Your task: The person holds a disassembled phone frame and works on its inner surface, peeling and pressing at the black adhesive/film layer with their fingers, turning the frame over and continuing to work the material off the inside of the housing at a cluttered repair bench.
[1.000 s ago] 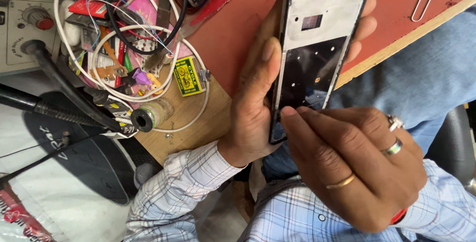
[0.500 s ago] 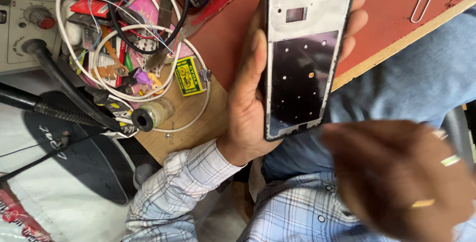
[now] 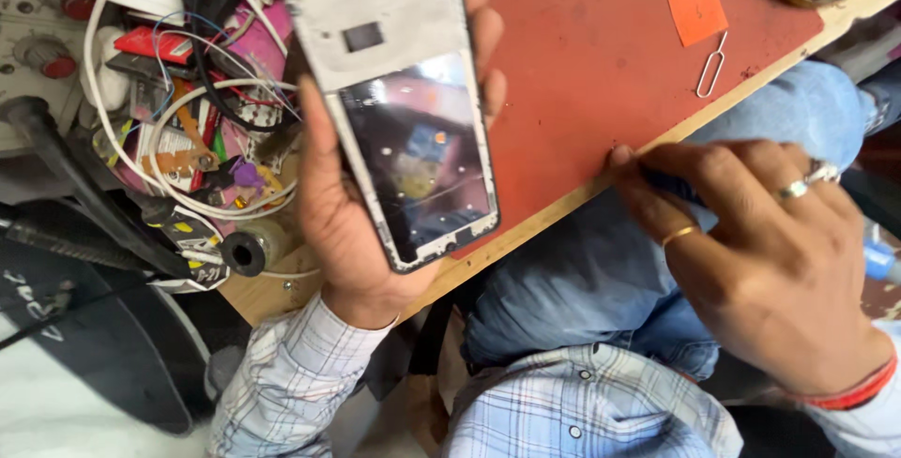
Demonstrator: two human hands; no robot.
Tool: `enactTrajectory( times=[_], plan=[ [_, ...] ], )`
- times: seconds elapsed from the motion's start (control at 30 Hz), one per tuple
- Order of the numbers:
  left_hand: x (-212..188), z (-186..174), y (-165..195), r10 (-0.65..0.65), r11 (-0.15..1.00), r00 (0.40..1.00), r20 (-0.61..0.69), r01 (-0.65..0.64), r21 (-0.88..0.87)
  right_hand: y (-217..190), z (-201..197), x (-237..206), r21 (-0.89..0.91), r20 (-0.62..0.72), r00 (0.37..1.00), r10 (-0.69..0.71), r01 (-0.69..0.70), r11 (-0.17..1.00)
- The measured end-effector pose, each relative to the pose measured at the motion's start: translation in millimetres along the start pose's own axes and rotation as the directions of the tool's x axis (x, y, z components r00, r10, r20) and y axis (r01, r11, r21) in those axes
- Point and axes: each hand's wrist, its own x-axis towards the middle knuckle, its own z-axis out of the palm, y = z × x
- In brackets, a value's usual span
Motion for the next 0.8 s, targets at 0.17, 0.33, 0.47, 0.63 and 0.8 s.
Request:
enactTrajectory(
  times=[0.17, 0.33, 0.47, 0.63, 0.8],
  plan=[
    [-5.9, -5.1, 1.9, -0.037, 0.999, 0.999, 0.024, 0.037, 0.008, -12.9, -8.1, -13.6, -0.005, 0.053, 0.996, 0.077, -0.077, 0.997],
    [-12.6, -13.3, 2.5, -0.056, 0.992, 0.989, 0.137, 0.071, -0.105, -23.2, -8.9, -26.4, 0.275, -0.127, 0.925, 0.357, -0.313, 0.909],
    [-17.8, -20.1, -3.5, -0.128, 0.975, 0.967, 0.219, 0.163, -0.149, -32.0, 1.7, -32.3, 0.497, -0.101, 0.86, 0.499, -0.391, 0.775],
    [-23.5, -18.1, -11.9, -0.256, 0.91, 0.943, 0.213, 0.309, -0.274, -34.9, 29.1, -48.5, 0.784, -0.093, 0.728, 0.679, -0.366, 0.501],
    [-30.5, -10.4, -14.1, -0.246, 0.9, 0.938, 0.242, 0.314, -0.302, -26.1, 56.4, -75.4, 0.823, -0.067, 0.645, 0.761, -0.395, 0.408]
  ],
)
